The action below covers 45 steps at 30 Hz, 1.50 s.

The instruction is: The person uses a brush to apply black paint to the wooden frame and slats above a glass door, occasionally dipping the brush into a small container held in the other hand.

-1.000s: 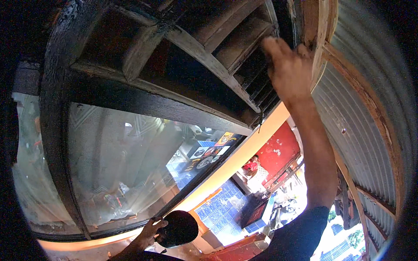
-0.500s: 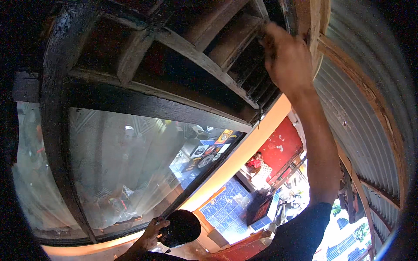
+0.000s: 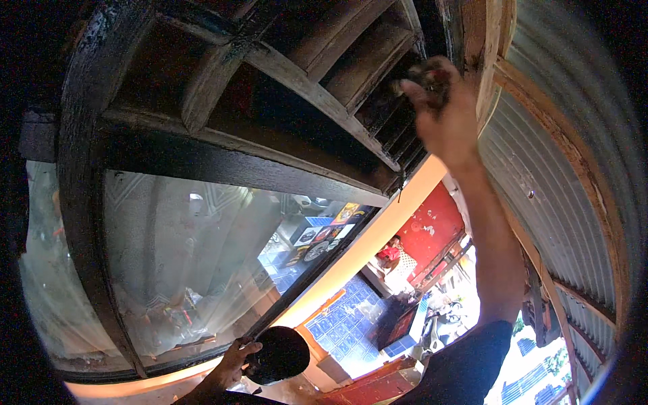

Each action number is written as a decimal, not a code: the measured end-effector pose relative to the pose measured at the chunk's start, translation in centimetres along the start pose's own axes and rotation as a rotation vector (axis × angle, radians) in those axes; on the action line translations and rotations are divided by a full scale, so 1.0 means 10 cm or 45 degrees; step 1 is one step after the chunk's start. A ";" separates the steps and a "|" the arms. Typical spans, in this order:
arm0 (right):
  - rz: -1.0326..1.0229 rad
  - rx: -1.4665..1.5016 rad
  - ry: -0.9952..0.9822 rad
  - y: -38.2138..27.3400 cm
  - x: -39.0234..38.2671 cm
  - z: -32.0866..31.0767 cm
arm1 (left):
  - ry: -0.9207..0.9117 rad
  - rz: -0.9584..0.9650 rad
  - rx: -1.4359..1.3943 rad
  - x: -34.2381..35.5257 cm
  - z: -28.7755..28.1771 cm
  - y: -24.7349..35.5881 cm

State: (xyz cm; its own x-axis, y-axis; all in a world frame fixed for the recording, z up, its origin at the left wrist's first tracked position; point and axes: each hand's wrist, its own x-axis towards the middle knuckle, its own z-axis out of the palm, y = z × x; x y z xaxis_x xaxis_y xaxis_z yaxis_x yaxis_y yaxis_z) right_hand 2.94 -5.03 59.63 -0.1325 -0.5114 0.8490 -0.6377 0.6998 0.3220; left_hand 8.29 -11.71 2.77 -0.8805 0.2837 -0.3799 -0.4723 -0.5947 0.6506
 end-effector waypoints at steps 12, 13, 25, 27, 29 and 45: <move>-0.086 0.125 -0.356 -0.12 -0.09 0.04 | -0.055 -0.012 -0.103 -0.03 0.05 0.00; 0.019 0.242 -0.276 -0.11 -0.06 0.03 | 0.009 0.022 -0.016 -0.02 0.05 0.02; -0.469 -0.274 -0.278 -0.03 -0.10 0.00 | -0.032 0.034 -0.125 0.04 0.09 -0.04; -0.077 0.227 -0.308 -0.04 -0.06 0.01 | -0.049 0.042 -0.122 0.02 0.11 -0.04; -0.233 -0.012 -0.114 -0.06 -0.02 0.01 | 0.014 0.002 -0.091 0.00 0.12 -0.03; -0.785 -0.715 0.100 0.06 -0.09 -0.03 | 0.042 0.045 -0.056 -0.04 0.03 0.00</move>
State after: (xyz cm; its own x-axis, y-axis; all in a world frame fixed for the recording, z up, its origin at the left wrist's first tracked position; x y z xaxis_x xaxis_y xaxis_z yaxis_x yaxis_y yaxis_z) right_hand 2.90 -4.01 59.22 0.1823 -0.8622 0.4727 -0.1027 0.4614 0.8812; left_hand 8.59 -11.62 3.11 -0.8942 0.2375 -0.3795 -0.4384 -0.6363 0.6348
